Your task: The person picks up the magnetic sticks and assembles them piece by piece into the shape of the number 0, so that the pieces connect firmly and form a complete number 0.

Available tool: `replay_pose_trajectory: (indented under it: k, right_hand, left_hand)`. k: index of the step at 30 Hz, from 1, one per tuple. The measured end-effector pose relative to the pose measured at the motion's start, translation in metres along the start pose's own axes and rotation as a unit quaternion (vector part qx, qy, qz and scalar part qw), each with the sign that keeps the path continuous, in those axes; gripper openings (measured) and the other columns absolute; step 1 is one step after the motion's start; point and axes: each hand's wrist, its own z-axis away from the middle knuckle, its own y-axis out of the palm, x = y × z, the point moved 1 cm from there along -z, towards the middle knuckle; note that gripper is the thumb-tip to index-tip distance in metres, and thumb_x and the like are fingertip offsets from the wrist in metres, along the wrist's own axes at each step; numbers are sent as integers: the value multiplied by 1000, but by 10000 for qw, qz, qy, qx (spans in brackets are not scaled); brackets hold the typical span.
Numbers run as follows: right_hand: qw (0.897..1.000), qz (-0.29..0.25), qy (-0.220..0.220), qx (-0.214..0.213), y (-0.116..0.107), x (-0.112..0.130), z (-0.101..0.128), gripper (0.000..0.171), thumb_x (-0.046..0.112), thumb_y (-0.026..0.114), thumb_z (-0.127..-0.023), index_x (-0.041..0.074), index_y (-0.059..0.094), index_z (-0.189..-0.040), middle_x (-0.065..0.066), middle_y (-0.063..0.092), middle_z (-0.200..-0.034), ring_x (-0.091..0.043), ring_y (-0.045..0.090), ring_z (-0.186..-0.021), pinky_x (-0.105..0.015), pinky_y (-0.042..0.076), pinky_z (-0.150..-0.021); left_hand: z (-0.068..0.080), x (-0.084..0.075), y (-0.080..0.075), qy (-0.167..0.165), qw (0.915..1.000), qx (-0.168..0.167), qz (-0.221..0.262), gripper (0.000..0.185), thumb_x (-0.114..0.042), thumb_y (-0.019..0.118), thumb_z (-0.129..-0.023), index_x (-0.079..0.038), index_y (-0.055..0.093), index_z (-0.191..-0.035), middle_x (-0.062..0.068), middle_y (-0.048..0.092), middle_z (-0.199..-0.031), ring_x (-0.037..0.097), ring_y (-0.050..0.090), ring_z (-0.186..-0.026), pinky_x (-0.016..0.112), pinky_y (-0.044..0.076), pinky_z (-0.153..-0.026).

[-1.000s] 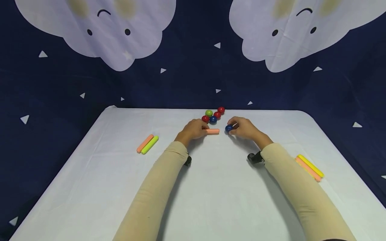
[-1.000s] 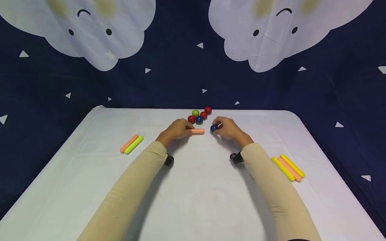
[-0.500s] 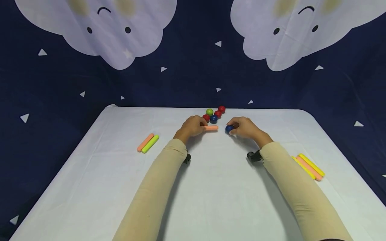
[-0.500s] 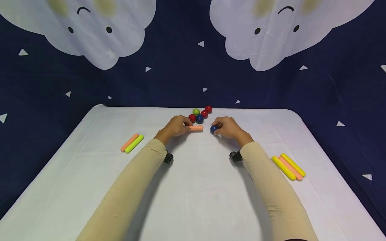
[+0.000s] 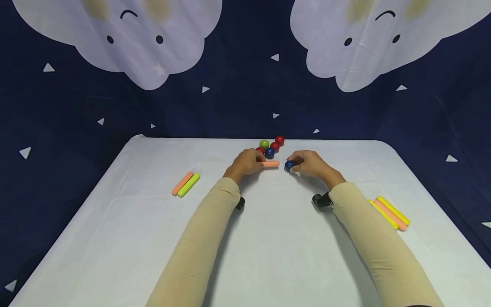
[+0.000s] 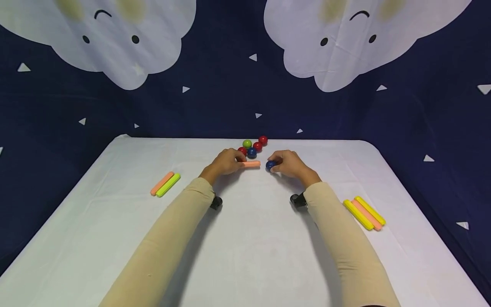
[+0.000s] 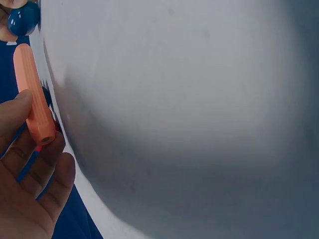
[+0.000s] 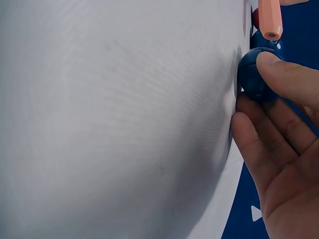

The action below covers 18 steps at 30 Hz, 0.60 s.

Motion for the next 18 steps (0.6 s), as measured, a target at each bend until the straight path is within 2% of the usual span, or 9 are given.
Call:
replay_pose_trajectory:
  k: [7, 18]
  right_hand:
    - [9999, -80, -8, 85, 1, 0, 0, 35, 11, 72, -88, 7, 66, -122, -17, 68, -126, -32, 61, -117, -47, 48, -100]
    - [9999, -56, -41, 130, 1, 1, 0, 35, 13, 72, -89, 8, 66, -123, -16, 67, -128, -34, 60, -120, -50, 47, -103]
  left_hand:
    - [-2, -7, 6, 189, 9997, 48, -128, 23, -19, 66, -95, -14, 73, -116, 4, 70, -114, 19, 58, -104, 36, 48, -98]
    - [-3, -8, 8, 95, 9998, -15, -166, 22, -19, 65, -95, -15, 73, -115, 2, 70, -113, 19, 58, -103, 36, 48, -97]
